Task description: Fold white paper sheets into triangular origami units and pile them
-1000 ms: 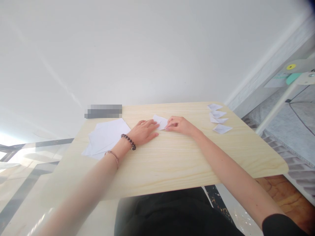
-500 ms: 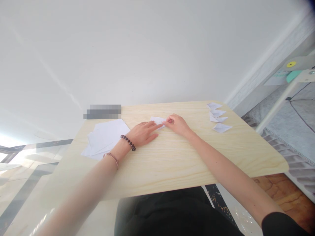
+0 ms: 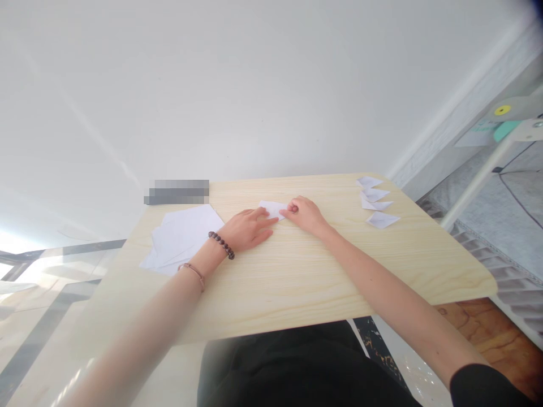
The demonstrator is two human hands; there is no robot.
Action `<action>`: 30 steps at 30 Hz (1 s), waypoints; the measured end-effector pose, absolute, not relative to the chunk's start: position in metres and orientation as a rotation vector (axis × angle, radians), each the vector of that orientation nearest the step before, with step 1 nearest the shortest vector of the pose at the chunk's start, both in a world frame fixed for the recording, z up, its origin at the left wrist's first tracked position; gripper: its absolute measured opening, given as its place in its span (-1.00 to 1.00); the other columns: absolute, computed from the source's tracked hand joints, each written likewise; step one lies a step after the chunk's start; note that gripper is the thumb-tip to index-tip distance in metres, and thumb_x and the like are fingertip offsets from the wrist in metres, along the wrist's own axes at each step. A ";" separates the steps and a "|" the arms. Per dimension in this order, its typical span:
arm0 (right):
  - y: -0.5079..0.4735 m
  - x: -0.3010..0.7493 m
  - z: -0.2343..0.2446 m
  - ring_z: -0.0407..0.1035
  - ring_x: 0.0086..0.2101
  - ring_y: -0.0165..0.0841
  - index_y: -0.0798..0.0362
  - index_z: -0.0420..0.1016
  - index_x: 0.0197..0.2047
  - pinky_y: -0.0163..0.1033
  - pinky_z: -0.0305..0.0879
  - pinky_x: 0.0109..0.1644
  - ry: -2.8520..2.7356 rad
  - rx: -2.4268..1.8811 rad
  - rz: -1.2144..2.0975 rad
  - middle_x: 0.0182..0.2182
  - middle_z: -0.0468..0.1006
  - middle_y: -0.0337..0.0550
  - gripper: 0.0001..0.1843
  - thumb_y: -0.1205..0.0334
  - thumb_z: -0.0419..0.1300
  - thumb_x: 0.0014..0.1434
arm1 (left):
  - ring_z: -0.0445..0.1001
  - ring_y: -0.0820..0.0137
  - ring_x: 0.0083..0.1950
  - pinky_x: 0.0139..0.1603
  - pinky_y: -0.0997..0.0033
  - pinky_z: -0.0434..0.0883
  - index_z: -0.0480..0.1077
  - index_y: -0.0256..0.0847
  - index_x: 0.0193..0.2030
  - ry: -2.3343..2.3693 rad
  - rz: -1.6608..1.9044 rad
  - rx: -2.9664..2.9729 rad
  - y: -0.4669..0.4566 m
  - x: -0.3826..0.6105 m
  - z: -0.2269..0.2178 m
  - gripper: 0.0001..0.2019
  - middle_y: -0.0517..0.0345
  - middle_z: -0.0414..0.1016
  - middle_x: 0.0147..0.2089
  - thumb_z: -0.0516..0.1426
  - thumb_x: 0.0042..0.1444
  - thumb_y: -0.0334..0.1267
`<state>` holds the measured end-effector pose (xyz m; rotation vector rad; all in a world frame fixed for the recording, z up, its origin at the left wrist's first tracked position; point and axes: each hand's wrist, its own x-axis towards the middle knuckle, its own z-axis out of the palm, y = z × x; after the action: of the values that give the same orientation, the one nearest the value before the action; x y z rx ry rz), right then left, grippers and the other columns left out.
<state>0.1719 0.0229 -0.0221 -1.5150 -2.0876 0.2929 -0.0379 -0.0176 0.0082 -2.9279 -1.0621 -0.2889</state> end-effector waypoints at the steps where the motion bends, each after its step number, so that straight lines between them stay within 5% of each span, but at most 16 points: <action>1: 0.023 0.172 -0.022 0.24 -0.45 -0.42 0.06 0.29 -0.56 -0.30 0.12 -0.38 -2.088 -1.513 0.295 -0.50 0.36 -0.22 -0.70 0.00 0.12 -0.02 | 0.32 0.30 -0.04 0.04 0.21 0.24 0.19 -0.05 0.13 -1.062 -0.290 -2.926 -0.018 -0.038 0.008 -0.61 0.01 0.22 0.06 -0.15 0.19 -0.12; 14: 0.023 0.173 -0.023 0.27 -0.40 -0.39 0.05 0.30 -0.49 -0.28 0.14 -0.33 -2.120 -1.499 0.300 -0.45 0.37 -0.20 -0.73 0.01 0.11 0.01 | 0.36 0.32 -0.06 -0.04 0.28 0.30 0.24 -0.01 0.09 -1.106 -0.261 -2.925 -0.020 -0.038 0.010 -0.63 0.05 0.23 0.08 -0.15 0.19 -0.12; 21: 0.012 0.172 -0.021 0.21 -0.15 -0.28 -0.02 0.29 -0.14 -0.16 0.15 -0.07 -2.175 -1.312 0.249 -0.17 0.27 -0.12 -0.59 -0.01 0.16 -0.05 | 0.40 0.33 -0.17 -0.13 0.26 0.32 0.25 0.08 0.06 -1.135 -0.217 -2.845 -0.022 -0.035 0.012 -0.65 0.10 0.27 0.02 -0.14 0.18 -0.13; 30: 0.016 0.184 -0.006 0.19 -0.23 -0.38 -0.05 0.15 0.00 -0.20 0.21 -0.09 -2.073 -1.320 0.585 -0.13 0.18 -0.10 -0.49 0.35 0.10 -0.06 | 0.40 0.35 -0.18 -0.15 0.29 0.32 0.29 0.05 0.04 -1.149 -0.205 -2.847 -0.021 -0.035 0.013 -0.65 0.11 0.27 0.03 -0.14 0.17 -0.13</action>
<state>0.1844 0.0162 -0.0065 -1.3202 -2.0729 0.5848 -0.0352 -0.0213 0.0130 -2.8466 -1.1492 -0.2046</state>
